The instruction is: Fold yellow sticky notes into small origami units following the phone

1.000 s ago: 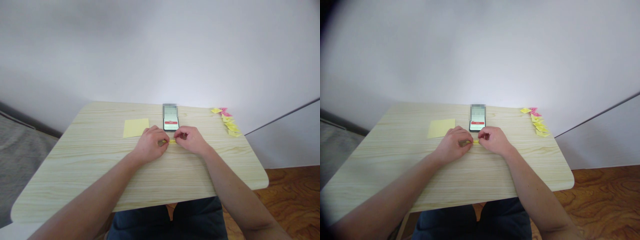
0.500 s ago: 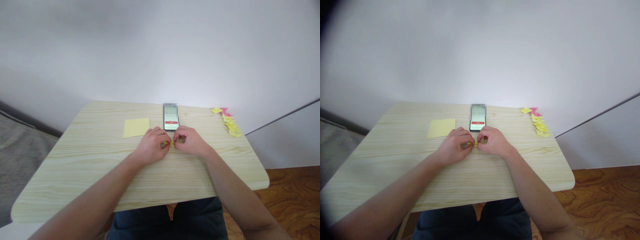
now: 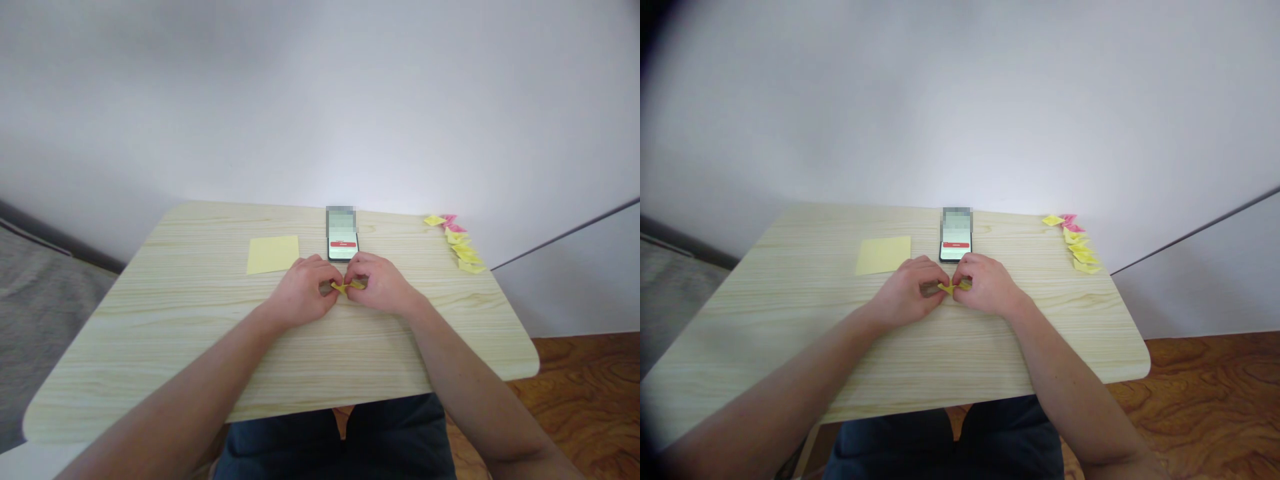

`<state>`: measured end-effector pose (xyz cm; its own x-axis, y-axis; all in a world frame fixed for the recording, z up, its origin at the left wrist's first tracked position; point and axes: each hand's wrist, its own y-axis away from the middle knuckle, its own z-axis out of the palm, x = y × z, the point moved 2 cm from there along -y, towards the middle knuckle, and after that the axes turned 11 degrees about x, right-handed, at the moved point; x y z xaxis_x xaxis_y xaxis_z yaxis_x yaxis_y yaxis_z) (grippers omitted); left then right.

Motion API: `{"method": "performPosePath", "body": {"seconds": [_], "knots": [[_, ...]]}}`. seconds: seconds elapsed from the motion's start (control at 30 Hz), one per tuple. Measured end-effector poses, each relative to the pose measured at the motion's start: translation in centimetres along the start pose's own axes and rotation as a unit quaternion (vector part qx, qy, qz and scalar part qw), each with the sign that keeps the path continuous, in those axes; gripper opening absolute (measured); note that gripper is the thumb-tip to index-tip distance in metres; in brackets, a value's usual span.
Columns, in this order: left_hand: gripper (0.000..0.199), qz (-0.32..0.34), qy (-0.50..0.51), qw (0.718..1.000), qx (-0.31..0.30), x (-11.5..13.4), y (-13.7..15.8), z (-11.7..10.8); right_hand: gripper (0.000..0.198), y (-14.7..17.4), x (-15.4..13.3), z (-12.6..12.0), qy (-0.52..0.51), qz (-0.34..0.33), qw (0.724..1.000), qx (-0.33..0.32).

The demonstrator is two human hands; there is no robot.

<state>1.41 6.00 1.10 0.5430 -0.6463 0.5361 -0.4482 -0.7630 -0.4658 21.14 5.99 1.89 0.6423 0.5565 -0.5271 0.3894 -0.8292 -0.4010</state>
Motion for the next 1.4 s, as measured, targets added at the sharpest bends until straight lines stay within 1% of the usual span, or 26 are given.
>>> {"method": "performPosePath", "body": {"seconds": [0.23,0.57,0.73,0.9,0.97,1.1,1.17,1.23,1.27,1.3,1.33,1.37,1.4], "knots": [[0.012,0.008,0.011,1.0,-0.008,-0.1,-0.1,-0.1,0.008,-0.3,-0.1,0.3,0.014,0.003,1.0,-0.006],[0.014,0.028,0.023,0.999,-0.013,-0.4,-0.1,-0.3,0.006,-0.4,0.8,0.4,-0.035,0.054,0.998,-0.016],[0.015,0.027,0.03,0.999,-0.007,-0.5,-0.1,-0.2,0.006,-0.4,1.0,0.5,-0.038,0.051,0.998,-0.018],[0.013,0.029,0.038,0.999,-0.001,-0.6,0.0,-0.1,0.009,-0.3,0.8,-0.3,-0.074,0.062,0.995,-0.013],[0.013,0.031,0.037,0.999,-0.003,-0.5,-0.1,-0.1,0.009,-0.4,0.4,-0.7,-0.049,0.053,0.997,-0.013],[0.014,0.039,0.046,0.998,-0.006,-0.2,0.0,0.0,0.007,-0.2,-0.7,-1.2,0.046,0.022,0.999,-0.007],[0.019,0.038,0.06,0.997,0.004,0.0,0.0,0.0,0.008,0.1,-0.6,-1.7,0.068,0.009,0.998,-0.007],[0.033,0.014,0.071,0.997,0.015,0.0,0.1,0.0,0.009,0.4,0.7,-2.9,0.074,0.019,0.997,0.013],[0.035,0.005,0.073,0.997,0.02,0.0,0.1,0.0,0.008,0.5,1.8,-3.8,0.081,0.03,0.996,0.025],[0.033,0.003,0.075,0.997,0.023,0.0,0.1,0.0,0.007,0.6,3.1,-4.9,0.096,0.048,0.993,0.043],[0.031,0.002,0.075,0.997,0.026,0.0,0.1,0.0,0.008,0.7,4.7,-6.1,0.132,0.071,0.987,0.059],[0.029,0.001,0.073,0.997,0.031,-0.1,0.1,0.0,0.008,0.7,6.5,-7.5,0.183,0.097,0.976,0.072],[0.028,0.0,0.072,0.997,0.029,-0.1,0.1,0.0,0.01,0.7,8.2,-8.8,0.212,0.115,0.967,0.084]]}}
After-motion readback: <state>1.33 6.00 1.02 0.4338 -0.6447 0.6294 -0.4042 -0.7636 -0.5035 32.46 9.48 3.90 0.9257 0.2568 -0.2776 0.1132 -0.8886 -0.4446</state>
